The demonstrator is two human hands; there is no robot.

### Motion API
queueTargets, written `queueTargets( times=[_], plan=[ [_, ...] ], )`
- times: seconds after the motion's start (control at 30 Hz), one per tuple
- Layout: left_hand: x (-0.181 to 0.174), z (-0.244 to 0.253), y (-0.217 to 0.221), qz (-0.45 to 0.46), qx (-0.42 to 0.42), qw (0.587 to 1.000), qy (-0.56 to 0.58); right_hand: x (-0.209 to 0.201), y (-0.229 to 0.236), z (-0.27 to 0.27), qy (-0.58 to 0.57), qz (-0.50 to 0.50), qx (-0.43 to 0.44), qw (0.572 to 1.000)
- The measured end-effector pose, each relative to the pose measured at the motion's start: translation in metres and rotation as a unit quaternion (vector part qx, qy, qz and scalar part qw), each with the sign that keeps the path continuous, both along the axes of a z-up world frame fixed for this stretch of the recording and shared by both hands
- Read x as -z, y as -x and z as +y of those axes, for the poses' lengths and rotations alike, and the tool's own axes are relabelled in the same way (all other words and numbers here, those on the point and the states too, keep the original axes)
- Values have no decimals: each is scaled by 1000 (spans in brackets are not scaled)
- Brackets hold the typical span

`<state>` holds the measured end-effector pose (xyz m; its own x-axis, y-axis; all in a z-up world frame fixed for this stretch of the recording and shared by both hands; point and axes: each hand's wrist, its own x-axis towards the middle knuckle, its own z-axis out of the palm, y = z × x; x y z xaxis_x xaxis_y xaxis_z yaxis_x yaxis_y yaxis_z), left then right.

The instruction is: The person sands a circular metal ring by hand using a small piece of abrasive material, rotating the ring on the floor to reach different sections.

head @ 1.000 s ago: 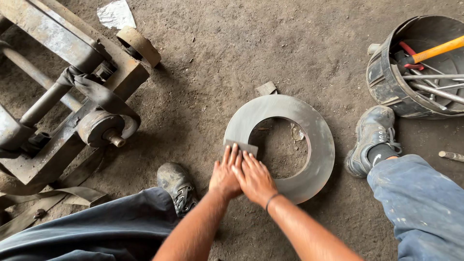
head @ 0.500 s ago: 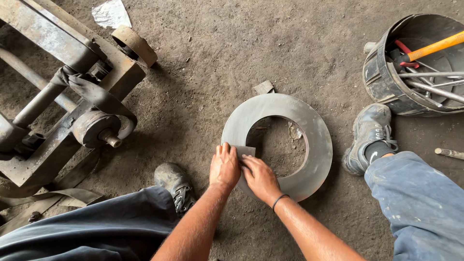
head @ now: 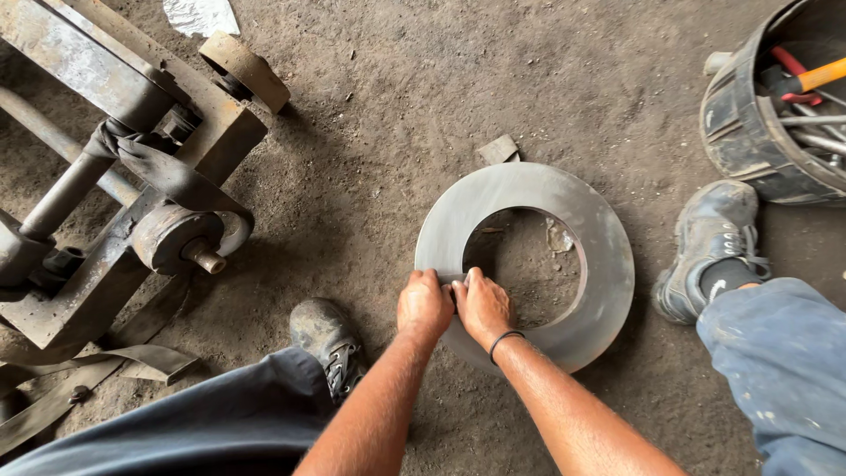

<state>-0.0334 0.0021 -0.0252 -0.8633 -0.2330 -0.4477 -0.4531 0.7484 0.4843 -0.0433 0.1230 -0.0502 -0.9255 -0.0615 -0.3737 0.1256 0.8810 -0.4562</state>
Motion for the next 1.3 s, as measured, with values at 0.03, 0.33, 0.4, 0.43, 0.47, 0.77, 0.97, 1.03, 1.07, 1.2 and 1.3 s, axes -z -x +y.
queueTargets(
  times=[0.03, 0.33, 0.4, 0.43, 0.47, 0.77, 0.97, 1.03, 1.07, 1.2, 1.3],
  plan=[
    [1, 0, 2, 12, -4, 1000, -3, 5, 3, -1, 0, -3, 6, 1000],
    [28, -12, 58, 81, 30, 996, -8, 40, 57, 0, 53, 29, 45, 997],
    [30, -10, 50, 77, 28, 997, -7, 32, 46, 3, 66, 23, 46, 996],
    [29, -7, 38, 81, 28, 996, -7, 25, 34, 5, 70, 25, 44, 996],
    [27, -4, 26, 85, 28, 996, -7, 18, 24, 6, 75, 27, 42, 996],
    [-2, 27, -72, 44, 37, 998, 21, -29, -53, 21, 23, 62, -37, 997],
    [6, -7, -8, 61, 55, 993, 83, 2, 10, -2, 68, 82, -42, 993],
    [8, -15, 19, 45, 58, 994, 87, 10, 35, -8, 78, 85, -43, 992],
    [8, -16, 26, 39, 59, 994, 89, 13, 43, -12, 76, 92, -42, 992],
    [2, -6, 9, 22, 39, 995, 94, 4, 20, -12, 67, 51, -19, 996],
    [-5, 10, -46, 0, 65, 994, 90, -13, -37, 4, 65, 75, -44, 994]
  ],
)
